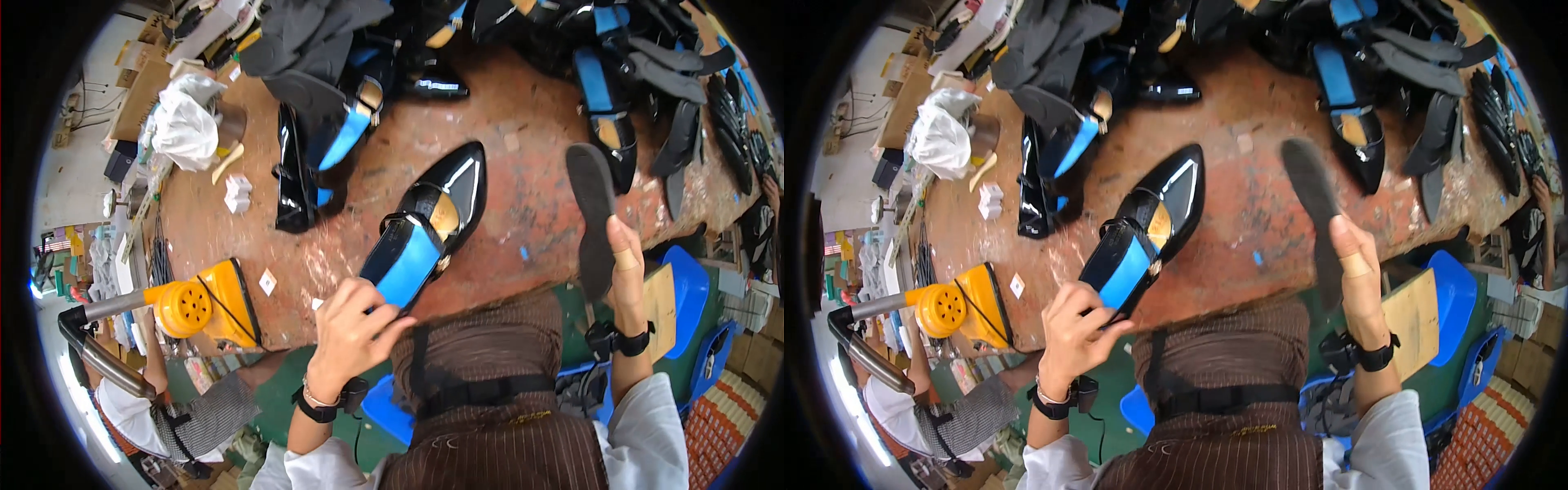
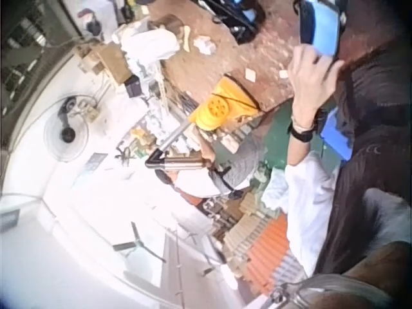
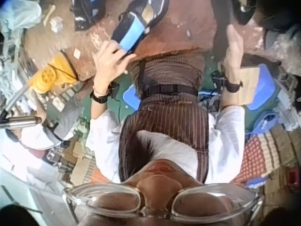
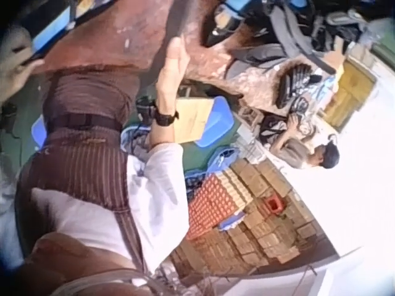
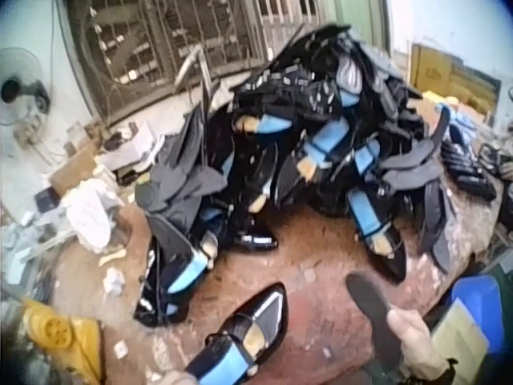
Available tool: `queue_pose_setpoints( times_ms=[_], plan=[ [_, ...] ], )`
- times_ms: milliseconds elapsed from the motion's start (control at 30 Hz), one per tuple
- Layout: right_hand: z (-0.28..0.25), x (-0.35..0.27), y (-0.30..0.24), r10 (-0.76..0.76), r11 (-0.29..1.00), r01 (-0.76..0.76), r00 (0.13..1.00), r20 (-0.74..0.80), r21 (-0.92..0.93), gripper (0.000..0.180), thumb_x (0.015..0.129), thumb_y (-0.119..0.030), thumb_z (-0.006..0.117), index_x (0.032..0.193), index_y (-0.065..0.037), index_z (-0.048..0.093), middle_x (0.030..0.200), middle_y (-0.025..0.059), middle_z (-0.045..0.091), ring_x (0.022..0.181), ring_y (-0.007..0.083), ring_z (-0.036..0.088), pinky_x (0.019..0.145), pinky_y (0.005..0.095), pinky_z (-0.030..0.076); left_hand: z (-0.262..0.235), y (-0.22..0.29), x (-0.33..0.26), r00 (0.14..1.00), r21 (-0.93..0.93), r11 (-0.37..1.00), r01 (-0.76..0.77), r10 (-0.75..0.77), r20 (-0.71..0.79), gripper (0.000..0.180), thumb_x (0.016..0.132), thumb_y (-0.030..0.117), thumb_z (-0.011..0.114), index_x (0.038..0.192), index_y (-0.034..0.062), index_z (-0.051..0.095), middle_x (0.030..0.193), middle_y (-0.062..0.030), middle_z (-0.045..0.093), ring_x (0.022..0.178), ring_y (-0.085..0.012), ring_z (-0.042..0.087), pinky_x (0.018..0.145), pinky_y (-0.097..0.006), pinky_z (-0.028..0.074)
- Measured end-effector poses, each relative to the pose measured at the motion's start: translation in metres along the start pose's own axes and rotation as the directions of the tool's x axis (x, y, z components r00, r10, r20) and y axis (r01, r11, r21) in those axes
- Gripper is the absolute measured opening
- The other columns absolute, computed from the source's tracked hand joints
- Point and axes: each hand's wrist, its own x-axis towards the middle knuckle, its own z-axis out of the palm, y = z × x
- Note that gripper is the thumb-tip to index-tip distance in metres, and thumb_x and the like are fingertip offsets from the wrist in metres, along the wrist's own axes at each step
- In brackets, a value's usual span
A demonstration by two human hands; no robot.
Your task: The recorder is placing insoles into finished shoes and stacking them for further processing.
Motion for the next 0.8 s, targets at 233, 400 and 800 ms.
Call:
queue_pose_setpoints(
  times_ms=[233, 400, 800],
  plan=[
    [0.059, 0.017, 0.014, -0.309, 0.479, 0.673, 0.73, 0.609, -0.564, 0.037, 0.066, -0.002, 0.076, 0.103, -0.003, 0.074, 0.121, 0.0135, 0.065, 0.107, 0.0307, 0.059, 0.093, 0.043, 0.045, 0.051, -0.058, -0.089, 0.967, 0.015, 0.969, 0.247, -0.247, 0.058, 0.035, 0.073, 0.011, 0.083, 0.102, 0.0051, 0.064, 0.156, -0.0265, 0.031, 0.143, -0.0459, 0.035, 0.114, -0.052, 0.034],
    [0.107, 0.028, 0.038, -0.311, 0.473, 0.758, 0.62, 0.72, -0.449, 0.031, 0.065, -0.007, 0.07, 0.095, -0.001, 0.075, 0.115, 0.0112, 0.067, 0.107, 0.0269, 0.06, 0.095, 0.04, 0.046, 0.088, -0.056, -0.093, 0.883, -0.268, 0.91, 0.317, -0.386, -0.267, 0.105, 0.068, 0.035, 0.091, 0.148, 0.0028, 0.032, 0.154, -0.0291, 0.034, 0.142, -0.0451, 0.035, 0.115, -0.051, 0.033],
    [0.183, 0.024, 0.072, -0.309, 0.629, 0.731, 0.548, 0.777, -0.265, 0.033, 0.063, -0.018, 0.08, 0.09, 0.001, 0.073, 0.108, 0.0079, 0.068, 0.104, 0.0257, 0.06, 0.094, 0.038, 0.049, 0.113, -0.058, -0.097, 0.806, -0.514, 0.832, 0.21, -0.445, -0.39, 0.139, 0.066, 0.047, 0.092, 0.156, 0.0053, -0.006, 0.152, -0.0312, 0.034, 0.139, -0.0419, 0.041, 0.114, -0.049, 0.035]
  ],
)
